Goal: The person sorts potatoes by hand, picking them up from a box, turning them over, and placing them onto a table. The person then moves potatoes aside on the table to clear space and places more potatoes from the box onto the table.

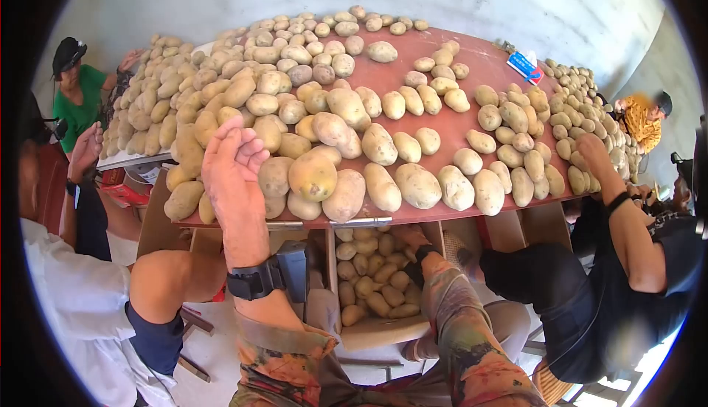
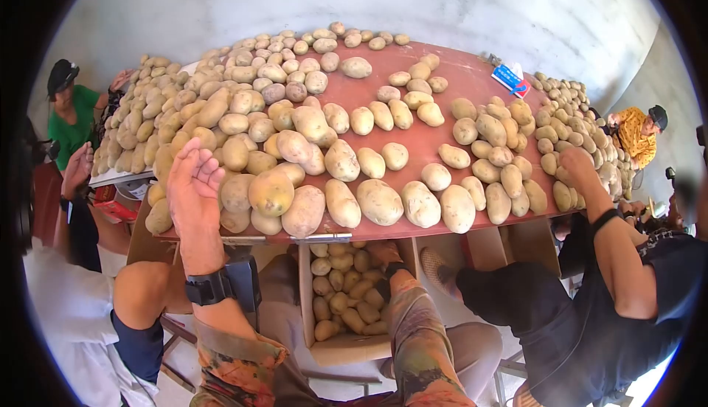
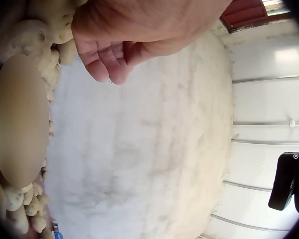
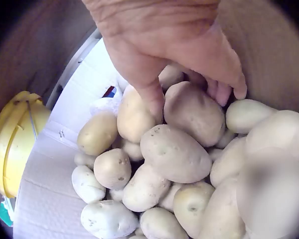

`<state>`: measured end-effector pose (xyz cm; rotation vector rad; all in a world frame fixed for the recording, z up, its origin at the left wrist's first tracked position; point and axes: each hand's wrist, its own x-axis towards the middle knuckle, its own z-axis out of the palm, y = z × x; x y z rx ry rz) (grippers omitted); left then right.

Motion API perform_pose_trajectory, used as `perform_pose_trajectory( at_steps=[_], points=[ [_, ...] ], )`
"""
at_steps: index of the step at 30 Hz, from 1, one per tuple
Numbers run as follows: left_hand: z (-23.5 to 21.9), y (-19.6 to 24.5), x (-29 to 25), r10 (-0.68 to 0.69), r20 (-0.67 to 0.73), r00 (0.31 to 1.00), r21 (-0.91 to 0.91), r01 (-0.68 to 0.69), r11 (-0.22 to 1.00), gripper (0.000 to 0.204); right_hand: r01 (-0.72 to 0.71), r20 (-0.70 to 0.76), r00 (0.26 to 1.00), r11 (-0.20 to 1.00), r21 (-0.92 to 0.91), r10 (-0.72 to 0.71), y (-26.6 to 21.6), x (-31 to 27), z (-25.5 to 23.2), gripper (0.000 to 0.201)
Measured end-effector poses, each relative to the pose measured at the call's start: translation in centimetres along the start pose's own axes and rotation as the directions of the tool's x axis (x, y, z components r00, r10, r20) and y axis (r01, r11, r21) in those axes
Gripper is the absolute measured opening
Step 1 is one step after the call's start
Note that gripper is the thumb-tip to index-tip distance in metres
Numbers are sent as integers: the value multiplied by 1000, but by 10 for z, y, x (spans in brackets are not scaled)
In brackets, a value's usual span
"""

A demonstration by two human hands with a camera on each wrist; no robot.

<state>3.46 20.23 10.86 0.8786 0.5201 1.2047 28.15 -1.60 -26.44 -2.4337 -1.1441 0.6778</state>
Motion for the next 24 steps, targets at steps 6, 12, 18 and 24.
perform_pose_trajectory(
  at_steps=[6,12,18,24],
  points=[
    [1,1,-3,70,-106,992,-21,-73,997,27,-8,-20,1000,998,65,9,16,18,16,41],
    [6,2,-4,158,-185,970,-51,-170,984,20,226,26,972,895,-385,-234,8,10,10,42],
    [7,-1,-5,162,-250,955,-65,-184,981,18,236,47,970,881,-410,-238,-4,2,2,41],
    [14,-1,-9,132,-267,955,-56,-152,987,18,48,51,998,981,-189,-39,-23,-17,-18,37]
  ],
)
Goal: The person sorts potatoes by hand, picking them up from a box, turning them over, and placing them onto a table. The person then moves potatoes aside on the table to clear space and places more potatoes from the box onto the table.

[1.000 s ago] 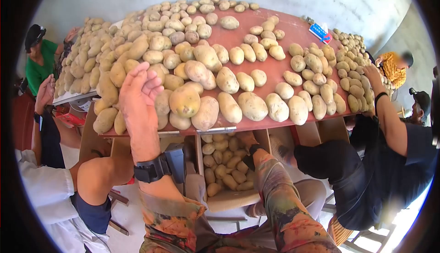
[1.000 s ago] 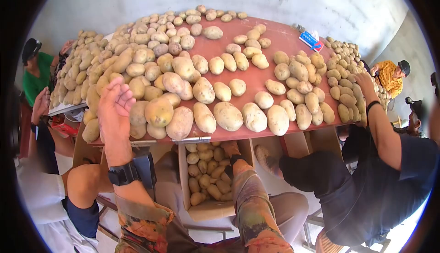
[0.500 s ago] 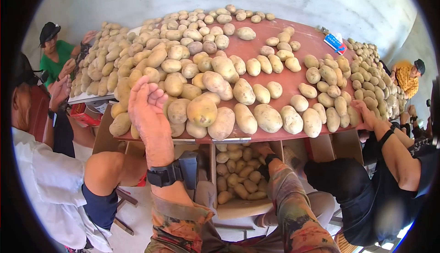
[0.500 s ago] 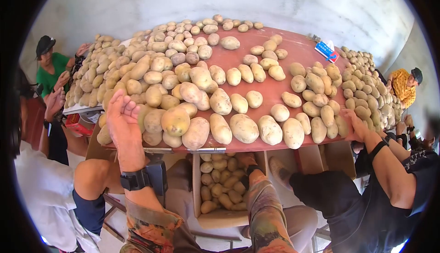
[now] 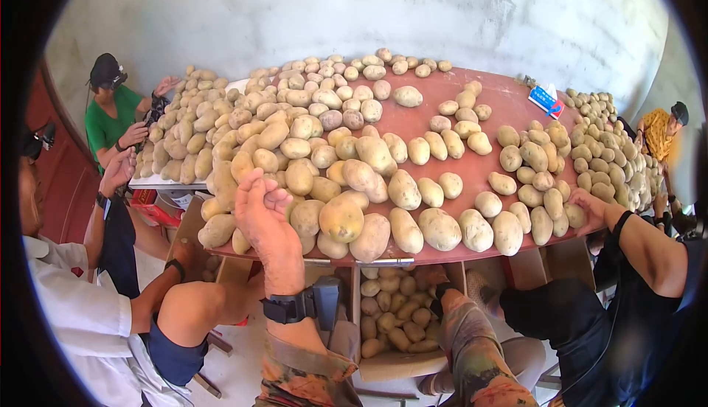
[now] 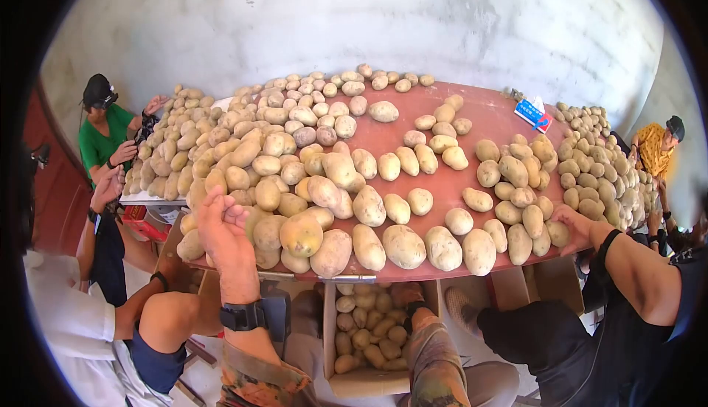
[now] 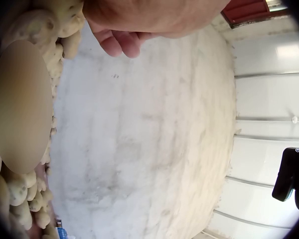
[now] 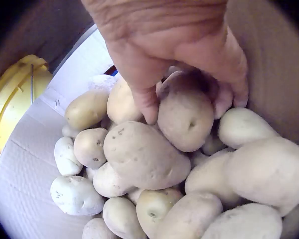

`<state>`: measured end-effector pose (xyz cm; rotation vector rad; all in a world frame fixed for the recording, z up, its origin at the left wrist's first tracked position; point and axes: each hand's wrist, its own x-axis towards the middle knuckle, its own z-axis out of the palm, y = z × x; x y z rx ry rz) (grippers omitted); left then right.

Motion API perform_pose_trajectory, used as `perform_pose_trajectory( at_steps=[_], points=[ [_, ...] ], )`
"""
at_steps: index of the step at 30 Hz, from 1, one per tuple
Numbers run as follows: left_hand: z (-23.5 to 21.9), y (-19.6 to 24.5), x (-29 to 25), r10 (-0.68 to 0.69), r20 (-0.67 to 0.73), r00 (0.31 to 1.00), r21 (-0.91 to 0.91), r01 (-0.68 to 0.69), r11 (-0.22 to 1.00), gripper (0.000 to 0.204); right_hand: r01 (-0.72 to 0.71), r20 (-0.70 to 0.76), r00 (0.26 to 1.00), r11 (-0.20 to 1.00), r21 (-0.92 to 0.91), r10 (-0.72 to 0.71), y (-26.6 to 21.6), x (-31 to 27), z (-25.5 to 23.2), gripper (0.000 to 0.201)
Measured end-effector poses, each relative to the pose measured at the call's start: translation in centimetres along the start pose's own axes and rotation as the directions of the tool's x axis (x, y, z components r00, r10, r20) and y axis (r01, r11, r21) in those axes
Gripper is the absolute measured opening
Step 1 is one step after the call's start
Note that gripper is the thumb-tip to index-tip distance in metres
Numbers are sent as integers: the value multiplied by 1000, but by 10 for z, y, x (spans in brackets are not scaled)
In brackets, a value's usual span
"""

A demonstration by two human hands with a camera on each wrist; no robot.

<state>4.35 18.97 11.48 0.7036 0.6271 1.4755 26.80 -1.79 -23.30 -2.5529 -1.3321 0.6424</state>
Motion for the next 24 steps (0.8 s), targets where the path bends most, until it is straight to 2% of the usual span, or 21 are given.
perform_pose_trajectory(
  at_steps=[1,4,7,9,11,13,15,17,18,19,20,24],
  points=[
    [-1,-1,0,-8,5,1000,-5,8,1000,18,-41,-10,999,998,55,42,3,1,2,37],
    [-3,-3,1,-15,23,1000,-13,15,1000,18,69,80,995,993,-96,-61,-5,-5,-19,36],
    [-3,-3,-2,-39,31,999,-30,40,999,21,40,79,996,999,7,-41,-35,-33,-64,37],
    [-3,-5,-2,-57,39,998,-44,58,997,23,-32,235,972,984,173,-10,-57,-52,-106,57],
    [-4,-8,-1,-72,54,996,-55,75,996,24,39,292,952,980,195,-96,-63,-56,-114,66],
    [-3,-7,-1,-92,53,994,-68,95,993,25,265,280,920,961,75,-275,-49,-42,-95,57],
    [-3,-9,-5,-115,57,992,-75,119,990,25,459,294,854,888,-35,-430,-38,-41,-78,50],
    [-4,-11,-2,-134,75,988,-86,140,986,26,281,402,876,959,23,-267,-38,-55,-81,47],
    [-4,-10,-3,-128,95,987,-89,137,987,27,-14,511,858,995,101,-40,-67,-70,-116,48],
    [-4,-10,-4,-139,100,985,-89,148,985,27,-311,623,766,940,143,158,-89,-86,-145,49],
    [-4,-10,-3,-145,103,984,-90,155,984,27,-275,617,784,927,254,64,-97,-102,-162,77],
    [-3,-8,-3,-159,101,982,-86,168,982,27,-119,671,734,951,287,-110,-119,-122,-182,73]
  ],
)
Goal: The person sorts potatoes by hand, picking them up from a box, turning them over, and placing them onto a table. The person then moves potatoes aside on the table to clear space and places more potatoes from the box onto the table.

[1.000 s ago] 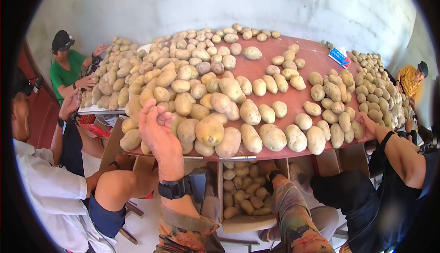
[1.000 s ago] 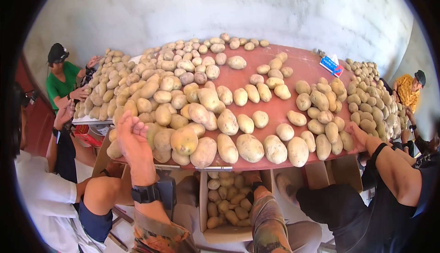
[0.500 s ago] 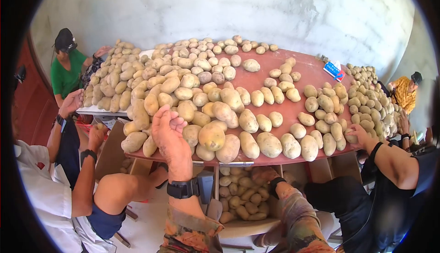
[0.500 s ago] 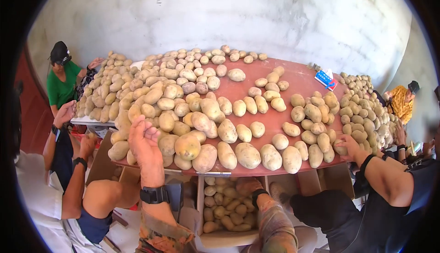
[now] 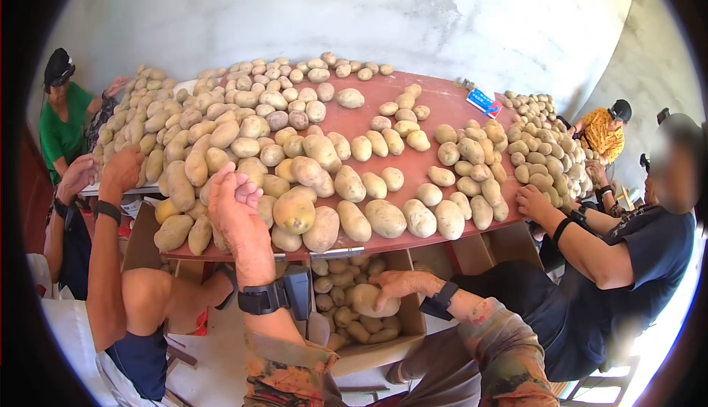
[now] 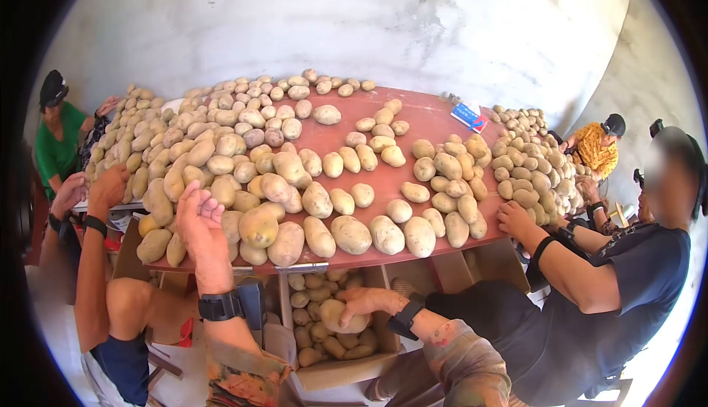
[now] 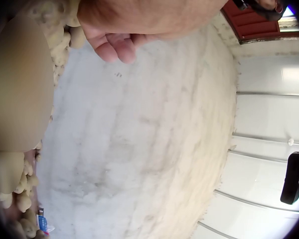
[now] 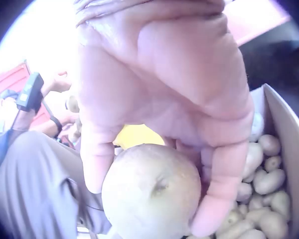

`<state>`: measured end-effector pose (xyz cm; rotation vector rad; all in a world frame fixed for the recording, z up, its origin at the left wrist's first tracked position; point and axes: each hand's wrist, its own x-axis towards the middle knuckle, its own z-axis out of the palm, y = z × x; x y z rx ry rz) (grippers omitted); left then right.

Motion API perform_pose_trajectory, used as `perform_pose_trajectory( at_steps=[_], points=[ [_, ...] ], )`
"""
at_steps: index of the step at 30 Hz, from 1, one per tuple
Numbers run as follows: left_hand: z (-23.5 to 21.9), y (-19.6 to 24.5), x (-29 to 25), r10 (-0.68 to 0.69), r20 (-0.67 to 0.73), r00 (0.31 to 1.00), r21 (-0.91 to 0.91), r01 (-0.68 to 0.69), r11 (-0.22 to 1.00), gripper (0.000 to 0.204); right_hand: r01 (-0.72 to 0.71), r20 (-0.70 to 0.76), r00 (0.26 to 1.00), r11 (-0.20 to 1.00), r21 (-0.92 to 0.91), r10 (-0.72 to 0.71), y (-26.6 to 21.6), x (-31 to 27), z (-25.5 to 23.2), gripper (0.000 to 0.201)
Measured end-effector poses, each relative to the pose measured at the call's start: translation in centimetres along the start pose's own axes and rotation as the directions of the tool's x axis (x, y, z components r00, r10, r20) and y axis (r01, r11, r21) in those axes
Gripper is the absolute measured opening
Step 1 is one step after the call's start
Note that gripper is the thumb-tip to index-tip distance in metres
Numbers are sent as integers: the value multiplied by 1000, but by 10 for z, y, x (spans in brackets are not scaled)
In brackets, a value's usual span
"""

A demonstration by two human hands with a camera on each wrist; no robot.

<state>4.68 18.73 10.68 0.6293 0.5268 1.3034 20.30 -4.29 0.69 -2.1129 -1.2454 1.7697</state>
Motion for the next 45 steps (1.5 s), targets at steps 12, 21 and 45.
perform_pose_trajectory(
  at_steps=[12,21,45],
  points=[
    [0,1,-2,13,8,1000,-14,-13,1000,19,672,-517,730,606,426,-447,-78,-57,-24,71],
    [1,0,0,-92,62,994,17,91,996,21,793,-800,441,594,135,-408,-162,-25,-71,81],
    [1,-21,8,-267,269,925,274,192,942,52,450,-672,188,671,-589,-716,-154,-20,-74,24]
  ],
)
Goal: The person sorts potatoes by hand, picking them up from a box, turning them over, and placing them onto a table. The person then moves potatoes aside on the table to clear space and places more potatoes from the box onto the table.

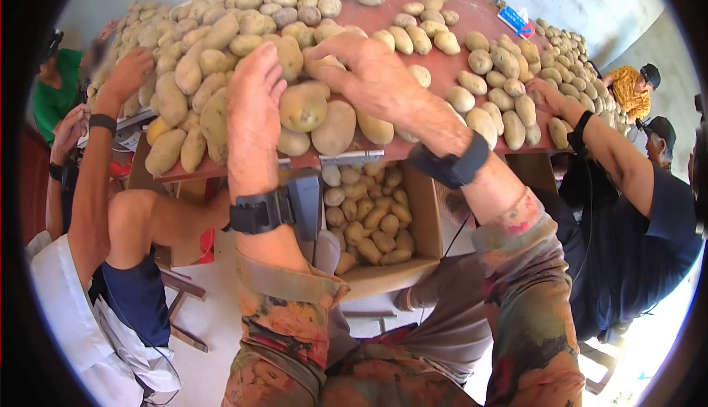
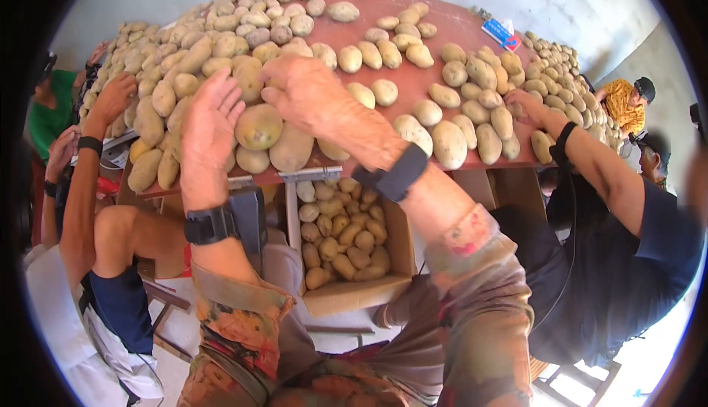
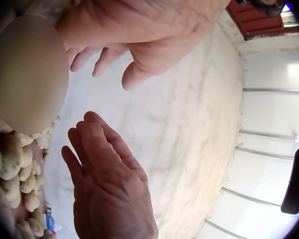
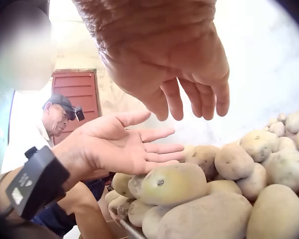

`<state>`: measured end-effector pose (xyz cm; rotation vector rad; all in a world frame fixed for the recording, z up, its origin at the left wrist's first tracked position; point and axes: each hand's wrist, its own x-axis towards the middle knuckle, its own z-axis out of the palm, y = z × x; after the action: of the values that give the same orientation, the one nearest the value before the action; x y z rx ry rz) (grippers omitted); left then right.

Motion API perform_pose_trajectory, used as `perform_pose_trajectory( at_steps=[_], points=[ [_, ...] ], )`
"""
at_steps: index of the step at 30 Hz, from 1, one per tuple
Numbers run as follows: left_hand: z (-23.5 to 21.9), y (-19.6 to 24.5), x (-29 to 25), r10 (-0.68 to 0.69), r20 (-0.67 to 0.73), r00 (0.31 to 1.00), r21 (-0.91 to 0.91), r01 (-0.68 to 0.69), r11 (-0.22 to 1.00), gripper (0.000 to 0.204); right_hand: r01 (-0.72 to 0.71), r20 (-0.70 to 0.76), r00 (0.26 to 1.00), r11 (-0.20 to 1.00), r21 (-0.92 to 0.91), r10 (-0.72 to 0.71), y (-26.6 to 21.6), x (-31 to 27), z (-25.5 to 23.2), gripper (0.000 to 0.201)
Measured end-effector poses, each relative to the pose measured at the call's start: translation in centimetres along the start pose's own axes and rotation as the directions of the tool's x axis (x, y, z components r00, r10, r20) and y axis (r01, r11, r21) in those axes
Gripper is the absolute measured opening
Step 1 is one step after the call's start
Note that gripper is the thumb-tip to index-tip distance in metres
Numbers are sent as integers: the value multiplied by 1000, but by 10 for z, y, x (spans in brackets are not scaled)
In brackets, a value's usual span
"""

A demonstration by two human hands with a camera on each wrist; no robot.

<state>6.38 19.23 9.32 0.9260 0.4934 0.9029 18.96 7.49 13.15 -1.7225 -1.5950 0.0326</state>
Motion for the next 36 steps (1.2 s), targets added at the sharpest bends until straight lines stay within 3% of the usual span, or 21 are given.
perform_pose_trajectory(
  at_steps=[3,6,10,11,14,17,21,23,25,27,30,32,34,36],
  points=[
    [1,2,1,58,-14,998,26,-57,998,47,90,-47,995,992,83,-86,-8,-39,-23,18],
    [9,11,-5,152,93,984,36,-155,987,45,76,-106,992,991,113,-64,-12,-83,-36,15],
    [23,13,-13,219,201,955,70,-237,969,33,-154,-85,978,930,334,193,-5,-134,-37,12],
    [25,11,-15,227,235,945,66,-248,966,32,-133,-94,981,941,310,170,-1,-141,-37,11],
    [34,8,-22,254,327,910,70,-292,954,28,-383,74,916,808,447,394,7,-155,-42,14],
    [48,10,-35,277,364,889,104,-335,936,24,-414,19,887,777,475,462,20,-163,-46,13],
    [70,14,-59,272,534,801,56,-354,934,21,-387,-79,864,758,525,497,40,-172,-43,14],
    [82,9,-76,242,666,706,72,-383,921,20,-374,-101,868,773,513,487,45,-173,-40,14],
    [94,6,-96,156,766,623,138,-397,907,19,-387,-81,878,799,459,472,45,-171,-40,14],
    [96,-13,-111,-17,795,607,283,-346,894,18,-388,-61,887,812,437,457,47,-172,-42,15],
    [91,-55,-128,-344,681,646,531,-112,840,15,-274,-195,901,856,439,388,58,-172,-38,15],
    [79,-88,-127,-522,606,600,675,-40,737,17,-327,-163,893,853,407,420,61,-173,-45,16],
    [63,-126,-123,-661,442,606,816,35,578,20,-366,-142,872,818,443,468,61,-170,-49,16],
    [39,-164,-117,-698,375,610,842,89,531,21,-340,-187,871,831,440,455,64,-169,-46,14]
  ],
)
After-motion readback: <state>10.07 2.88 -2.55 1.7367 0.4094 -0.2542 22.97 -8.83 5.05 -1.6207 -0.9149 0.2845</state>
